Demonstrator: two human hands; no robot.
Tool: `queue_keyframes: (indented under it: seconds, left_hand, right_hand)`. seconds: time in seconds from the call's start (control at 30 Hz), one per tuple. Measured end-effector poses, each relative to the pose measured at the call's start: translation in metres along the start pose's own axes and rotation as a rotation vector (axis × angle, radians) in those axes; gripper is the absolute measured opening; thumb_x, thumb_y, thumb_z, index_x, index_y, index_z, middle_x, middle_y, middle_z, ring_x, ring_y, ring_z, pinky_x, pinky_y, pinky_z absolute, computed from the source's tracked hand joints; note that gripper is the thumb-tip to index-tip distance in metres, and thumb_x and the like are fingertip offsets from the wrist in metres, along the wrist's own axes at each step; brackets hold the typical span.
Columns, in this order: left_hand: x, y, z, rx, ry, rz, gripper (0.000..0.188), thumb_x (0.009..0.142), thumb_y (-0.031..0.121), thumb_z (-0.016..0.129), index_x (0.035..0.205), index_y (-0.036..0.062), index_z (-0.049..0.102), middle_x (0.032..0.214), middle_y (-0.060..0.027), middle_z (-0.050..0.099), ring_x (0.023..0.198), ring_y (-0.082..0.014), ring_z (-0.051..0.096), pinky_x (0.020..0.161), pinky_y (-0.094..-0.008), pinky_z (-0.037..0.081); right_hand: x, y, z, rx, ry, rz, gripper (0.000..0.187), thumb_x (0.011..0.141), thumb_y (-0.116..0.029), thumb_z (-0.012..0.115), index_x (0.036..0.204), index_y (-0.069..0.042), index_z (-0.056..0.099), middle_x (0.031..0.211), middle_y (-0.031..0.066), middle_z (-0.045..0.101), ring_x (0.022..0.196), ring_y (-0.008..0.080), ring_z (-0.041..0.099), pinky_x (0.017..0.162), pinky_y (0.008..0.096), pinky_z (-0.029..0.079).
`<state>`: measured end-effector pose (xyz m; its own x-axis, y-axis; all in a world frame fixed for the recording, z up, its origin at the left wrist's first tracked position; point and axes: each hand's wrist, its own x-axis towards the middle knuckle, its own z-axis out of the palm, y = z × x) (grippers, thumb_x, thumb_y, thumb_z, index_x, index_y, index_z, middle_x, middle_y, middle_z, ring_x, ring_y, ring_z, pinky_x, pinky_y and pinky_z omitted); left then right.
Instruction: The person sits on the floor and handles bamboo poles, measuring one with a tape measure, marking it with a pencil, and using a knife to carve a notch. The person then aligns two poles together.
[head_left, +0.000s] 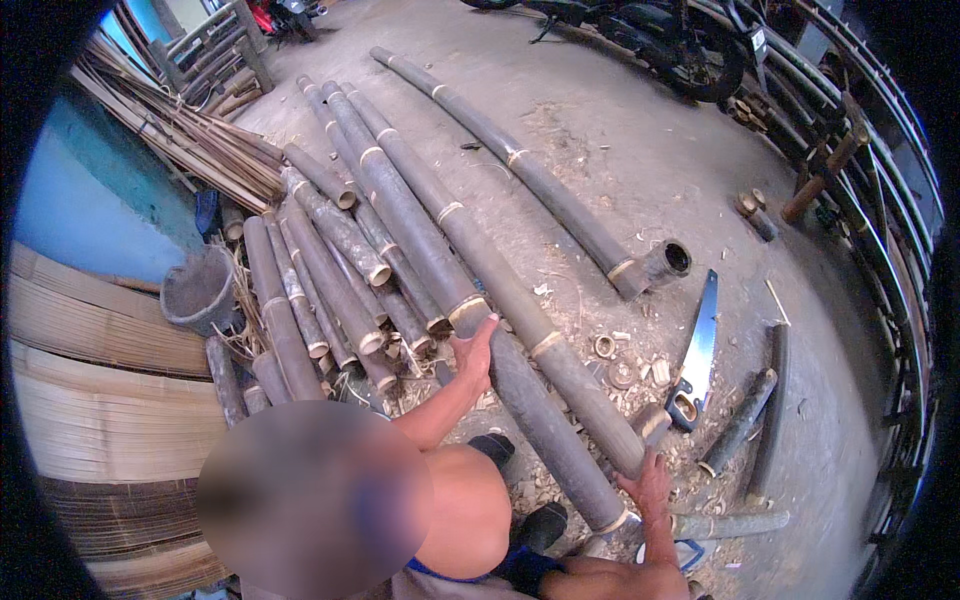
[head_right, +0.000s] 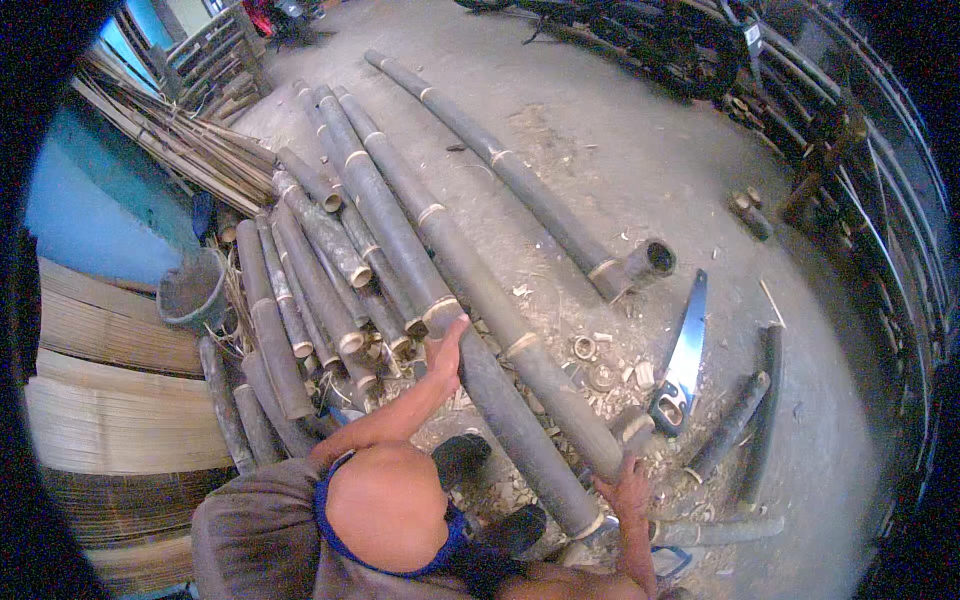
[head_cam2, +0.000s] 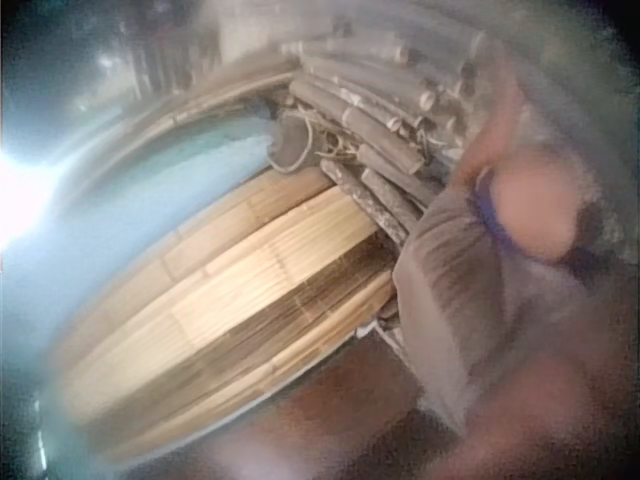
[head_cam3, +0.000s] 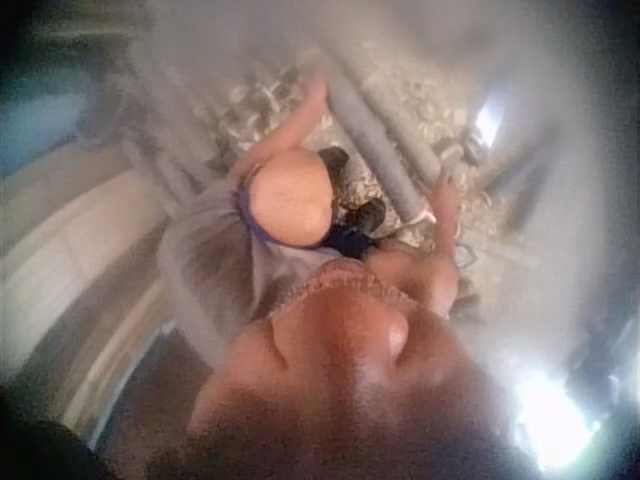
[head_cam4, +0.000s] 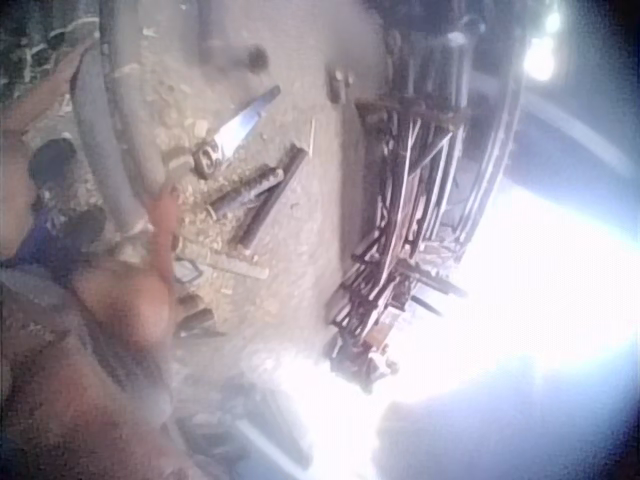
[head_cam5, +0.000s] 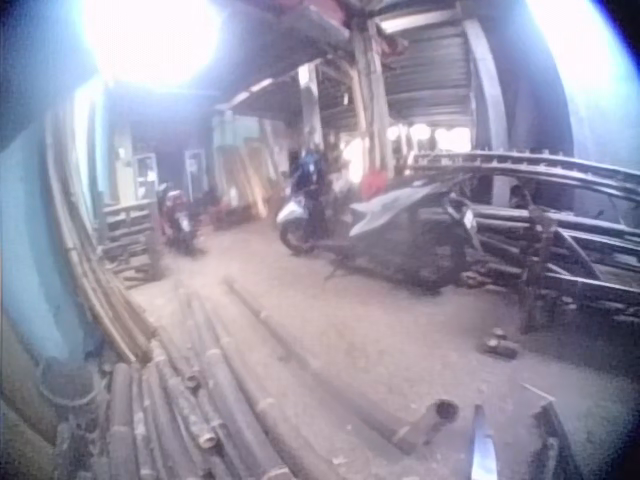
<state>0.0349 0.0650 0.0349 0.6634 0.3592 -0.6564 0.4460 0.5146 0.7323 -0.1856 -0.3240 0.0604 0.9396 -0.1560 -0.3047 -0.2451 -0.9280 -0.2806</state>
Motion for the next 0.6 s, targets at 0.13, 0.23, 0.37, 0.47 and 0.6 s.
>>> queue_keyframes:
  seconds: [0.13, 0.23, 0.37, 0.47, 0.6]
  left_hand:
    - [-0.027, 0.023, -0.001, 0.209, 0.017, 0.138, 0.108, 0.076, 0.038, 0.089, 0.148, -0.0006, 0.019, 0.136, -0.0222, 0.049, 0.121, -0.0329, 0.057, 0.094, -0.0479, 0.056]
    - [-0.047, 0.038, 0.008, 0.175, -0.009, 0.217, 0.104, 0.077, 0.035, 0.088, 0.148, -0.0006, 0.021, 0.136, -0.0222, 0.049, 0.121, -0.0321, 0.057, 0.095, -0.0466, 0.055]
    - [-0.031, 0.032, 0.014, 0.180, -0.010, 0.258, 0.101, 0.078, 0.032, 0.088, 0.149, -0.0004, 0.023, 0.139, -0.0224, 0.047, 0.125, -0.0313, 0.054, 0.103, -0.0444, 0.049]
    - [-0.002, 0.014, 0.020, 0.232, -0.011, 0.375, 0.103, 0.080, 0.030, 0.087, 0.152, -0.0009, 0.021, 0.143, -0.0225, 0.045, 0.131, -0.0314, 0.049, 0.112, -0.0428, 0.041]
    - [0.022, -0.008, 0.015, 0.216, -0.092, 0.275, 0.105, 0.081, 0.028, 0.088, 0.152, -0.0050, 0.019, 0.152, -0.0216, 0.041, 0.134, -0.0322, 0.047, 0.113, -0.0429, 0.040]
  right_hand:
    - [0.022, 0.001, -0.015, 0.121, -0.188, -0.060, 0.099, 0.067, -0.063, 0.084, 0.136, 0.002, 0.056, 0.112, 0.0295, 0.069, 0.105, 0.0481, 0.068, 0.091, 0.0554, 0.054]
    - [0.060, -0.046, -0.038, 0.176, -0.287, -0.045, 0.102, 0.066, -0.069, 0.080, 0.133, 0.004, 0.058, 0.111, 0.0316, 0.071, 0.107, 0.0450, 0.069, 0.094, 0.0524, 0.053]
    - [0.147, -0.101, -0.048, 0.347, -0.190, -0.127, 0.109, 0.070, -0.072, 0.075, 0.141, 0.007, 0.053, 0.118, 0.0309, 0.070, 0.111, 0.0417, 0.069, 0.097, 0.0496, 0.053]
    - [0.209, -0.120, -0.065, 0.467, -0.006, -0.019, 0.081, 0.089, -0.048, 0.072, 0.148, 0.002, 0.049, 0.140, 0.0322, 0.058, 0.132, 0.0431, 0.057, 0.111, 0.0486, 0.045]
    - [0.171, -0.108, -0.105, 0.574, 0.259, -0.135, 0.068, 0.094, -0.043, 0.070, 0.143, 0.001, 0.054, 0.130, 0.0295, 0.066, 0.119, 0.0429, 0.065, 0.102, 0.0482, 0.050]
